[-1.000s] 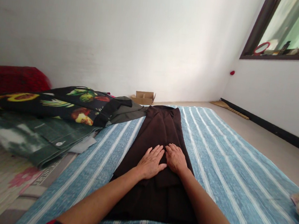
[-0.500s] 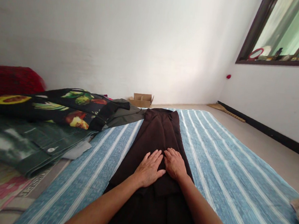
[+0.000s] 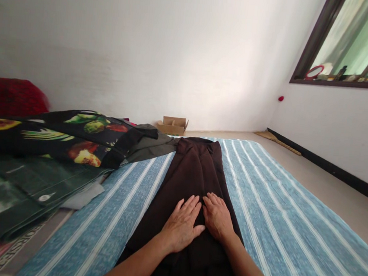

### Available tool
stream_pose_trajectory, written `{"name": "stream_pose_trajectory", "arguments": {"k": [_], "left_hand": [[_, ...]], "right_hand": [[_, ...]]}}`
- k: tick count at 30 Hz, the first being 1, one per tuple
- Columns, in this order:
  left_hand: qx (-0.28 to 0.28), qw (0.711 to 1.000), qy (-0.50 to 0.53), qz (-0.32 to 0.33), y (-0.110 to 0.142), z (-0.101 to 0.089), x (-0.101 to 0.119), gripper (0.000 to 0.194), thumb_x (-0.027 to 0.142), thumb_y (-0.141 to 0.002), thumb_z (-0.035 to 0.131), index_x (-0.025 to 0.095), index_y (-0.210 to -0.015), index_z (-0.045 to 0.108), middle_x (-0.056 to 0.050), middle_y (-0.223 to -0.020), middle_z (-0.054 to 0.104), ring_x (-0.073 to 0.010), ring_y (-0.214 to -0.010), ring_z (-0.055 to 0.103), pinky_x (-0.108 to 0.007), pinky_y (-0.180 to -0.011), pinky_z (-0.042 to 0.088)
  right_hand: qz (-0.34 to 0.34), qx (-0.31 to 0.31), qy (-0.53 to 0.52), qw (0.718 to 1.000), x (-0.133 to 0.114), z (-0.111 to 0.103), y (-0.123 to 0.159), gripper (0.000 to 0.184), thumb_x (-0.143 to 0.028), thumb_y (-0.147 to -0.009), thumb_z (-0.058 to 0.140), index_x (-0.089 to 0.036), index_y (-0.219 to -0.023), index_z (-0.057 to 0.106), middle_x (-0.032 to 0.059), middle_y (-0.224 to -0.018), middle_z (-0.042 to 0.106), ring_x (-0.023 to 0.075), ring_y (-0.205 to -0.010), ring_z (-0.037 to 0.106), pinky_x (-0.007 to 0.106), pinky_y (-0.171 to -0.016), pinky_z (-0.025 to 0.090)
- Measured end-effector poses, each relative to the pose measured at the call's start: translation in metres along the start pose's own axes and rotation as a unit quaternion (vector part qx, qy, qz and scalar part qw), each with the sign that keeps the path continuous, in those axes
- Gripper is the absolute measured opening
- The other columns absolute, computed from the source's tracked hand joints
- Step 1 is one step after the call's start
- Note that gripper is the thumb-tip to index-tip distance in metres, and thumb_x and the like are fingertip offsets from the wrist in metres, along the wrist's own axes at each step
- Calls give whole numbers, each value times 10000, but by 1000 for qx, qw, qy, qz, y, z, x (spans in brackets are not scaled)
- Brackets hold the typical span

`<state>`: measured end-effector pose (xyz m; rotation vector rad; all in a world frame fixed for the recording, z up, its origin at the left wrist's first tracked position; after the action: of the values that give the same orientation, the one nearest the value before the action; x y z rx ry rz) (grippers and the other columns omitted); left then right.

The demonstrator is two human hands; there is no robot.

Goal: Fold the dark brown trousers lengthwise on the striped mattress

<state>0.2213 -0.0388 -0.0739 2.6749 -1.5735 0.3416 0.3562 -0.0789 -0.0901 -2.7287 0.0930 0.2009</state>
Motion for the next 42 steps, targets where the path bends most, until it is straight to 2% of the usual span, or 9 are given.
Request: {"name": "stream_pose_trajectory", "arguments": {"k": [8, 14, 17, 19, 21, 23, 29, 35, 42], "left_hand": [[14, 1000, 9, -1, 3, 0, 2, 664, 551, -882, 319, 124, -1392, 313, -105, -1484, 237, -235, -1379, 119, -476, -1113, 130], [-33, 999, 36, -14, 0, -13, 2, 663, 515, -861, 398, 99, -1374, 340, -138, -1477, 239, -266, -1371, 145, -490, -1101, 148], [-92, 994, 52, 5, -12, -38, 2, 578, 472, -824, 478, 115, -1278, 473, -162, -1398, 394, -299, -1298, 332, -476, -1031, 306], [-101, 994, 43, 8, -25, -55, 2, 418, 408, -815, 508, 138, -1121, 597, -141, -1196, 591, -283, -1126, 532, -419, -929, 424], [-75, 997, 25, -15, -39, -65, 1, 311, 325, -821, 508, 130, -1028, 634, -131, -1056, 649, -272, -1034, 589, -407, -906, 438], [-33, 998, 9, -55, -50, -63, 1, 319, 262, -846, 469, 93, -1083, 600, -169, -1135, 605, -290, -1126, 527, -445, -977, 371], [88, 984, -19, -155, -56, -16, -4, 524, 247, -830, 512, 17, -1294, 430, -216, -1369, 409, -310, -1305, 316, -453, -1071, 270], [167, 978, -3, -125, -50, -1, -9, 475, 157, -786, 529, 50, -1245, 472, -186, -1351, 443, -304, -1285, 351, -481, -1044, 324], [209, 971, 23, -111, -49, -6, -8, 386, 122, -748, 564, 55, -1127, 530, -190, -1254, 502, -318, -1216, 421, -496, -1023, 356]], "right_hand": [[-13, 16, 1, 1000, 4, 6, 2, 337, -194, -889, 408, -151, -1176, 578, 109, -1264, 547, 236, -1198, 467, 388, -997, 371], [12, -21, -20, 1000, 1, 2, 1, 359, -165, -875, 402, -135, -1187, 578, 118, -1287, 526, 243, -1225, 436, 384, -1021, 329], [33, -72, -73, 994, 1, -12, -10, 345, -189, -850, 453, -129, -1158, 597, 127, -1246, 558, 238, -1183, 477, 346, -989, 352], [48, -109, -119, 986, 3, -25, -25, 316, -218, -829, 491, -150, -1110, 620, 107, -1146, 619, 211, -1060, 565, 287, -893, 412], [70, -111, -136, 982, 6, -38, -47, 278, -227, -825, 487, -174, -1051, 639, 79, -1026, 665, 184, -918, 618, 250, -781, 437], [88, -94, -135, 983, 7, -46, -72, 244, -220, -825, 472, -189, -983, 656, 59, -917, 687, 173, -829, 632, 236, -710, 424], [101, -80, -150, 980, 0, -29, -123, 172, -182, -769, 514, -213, -783, 683, 21, -744, 686, 163, -730, 634, 221, -605, 379], [104, -91, -191, 972, 9, 4, -121, 173, -171, -767, 535, -228, -793, 695, 1, -749, 694, 160, -736, 644, 219, -641, 420], [91, -83, -222, 967, 19, 13, -112, 203, -196, -818, 513, -216, -922, 687, 4, -899, 703, 152, -839, 646, 225, -751, 462]]}}
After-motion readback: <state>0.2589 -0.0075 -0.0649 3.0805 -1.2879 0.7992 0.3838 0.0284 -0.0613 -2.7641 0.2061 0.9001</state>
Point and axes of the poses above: each hand's wrist, its own y-axis away from the middle knuckle, its own z-axis out of the palm, x = y × z, the point moved 3 cm from there along -y, towards the middle knuckle
